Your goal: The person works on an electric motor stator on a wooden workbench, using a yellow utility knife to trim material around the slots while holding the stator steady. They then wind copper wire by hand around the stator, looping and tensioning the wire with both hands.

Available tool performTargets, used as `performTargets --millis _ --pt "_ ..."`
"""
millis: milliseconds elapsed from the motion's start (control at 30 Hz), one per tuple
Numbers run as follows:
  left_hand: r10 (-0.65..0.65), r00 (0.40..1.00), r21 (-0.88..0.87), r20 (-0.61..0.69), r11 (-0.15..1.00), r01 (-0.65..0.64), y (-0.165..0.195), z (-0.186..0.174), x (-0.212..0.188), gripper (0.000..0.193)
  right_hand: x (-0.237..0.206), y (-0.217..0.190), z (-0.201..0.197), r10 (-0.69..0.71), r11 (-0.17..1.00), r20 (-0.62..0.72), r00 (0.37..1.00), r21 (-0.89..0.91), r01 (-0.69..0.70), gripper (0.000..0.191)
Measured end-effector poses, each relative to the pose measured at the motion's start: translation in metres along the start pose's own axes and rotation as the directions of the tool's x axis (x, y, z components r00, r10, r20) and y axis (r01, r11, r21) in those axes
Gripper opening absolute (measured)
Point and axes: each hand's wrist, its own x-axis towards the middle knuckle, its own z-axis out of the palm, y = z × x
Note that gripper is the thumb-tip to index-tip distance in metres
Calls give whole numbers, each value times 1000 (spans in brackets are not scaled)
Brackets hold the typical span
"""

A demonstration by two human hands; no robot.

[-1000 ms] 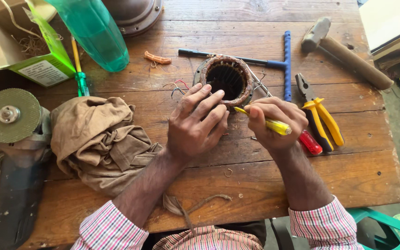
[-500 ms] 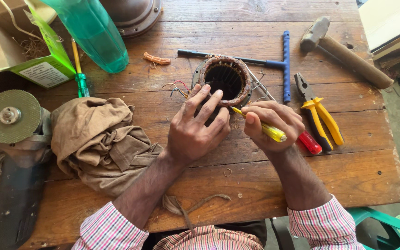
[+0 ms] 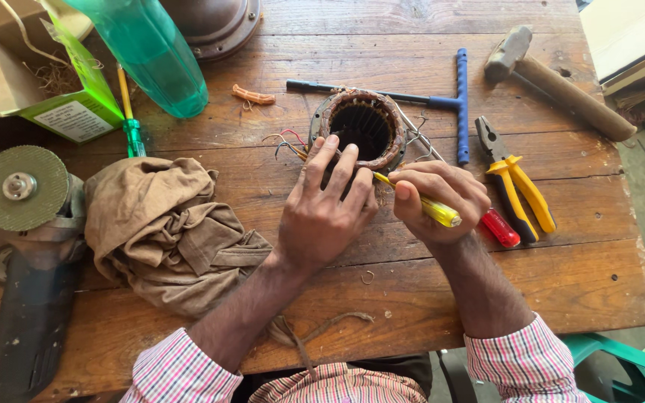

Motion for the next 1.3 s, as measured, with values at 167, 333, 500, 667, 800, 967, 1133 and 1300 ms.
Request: performTargets --millis 167,333,500,667,800,967,1133,1300 --pt "10 1000 32 20 999 -11 1 0 3 21 0 -2 0 1 1000 10 1000 4 -1 25" --pt "4 1000 8 18 1000 -4 1 -1 6 23 2 -4 -1 22 1000 15 1000 12 -22 24" --pt "-14 1000 -56 -23 998 13 -1 -8 4 18 -3 -1 -1 -3 999 8 1000 -45 4 24" --pt "11 999 -126 -47 992 -17 -6 -6 -2 15 -19 8 3 90 995 -101 991 45 -86 26" --pt "17 999 -140 -42 990 -22 -8 -4 -4 16 -26 18 8 77 988 -119 990 145 -60 26" --pt "17 999 -134 -35 991 -22 -9 -3 -7 16 -29 20 10 -23 996 -169 985 82 38 25" --pt "28 999 -101 -21 994 -30 -9 -4 -4 15 -25 8 4 -50 998 -122 991 -41 45 20" --pt "13 999 -128 -53 992 -19 -7 -14 5 20 -11 2 -3 -112 993 -39 993 -29 111 22"
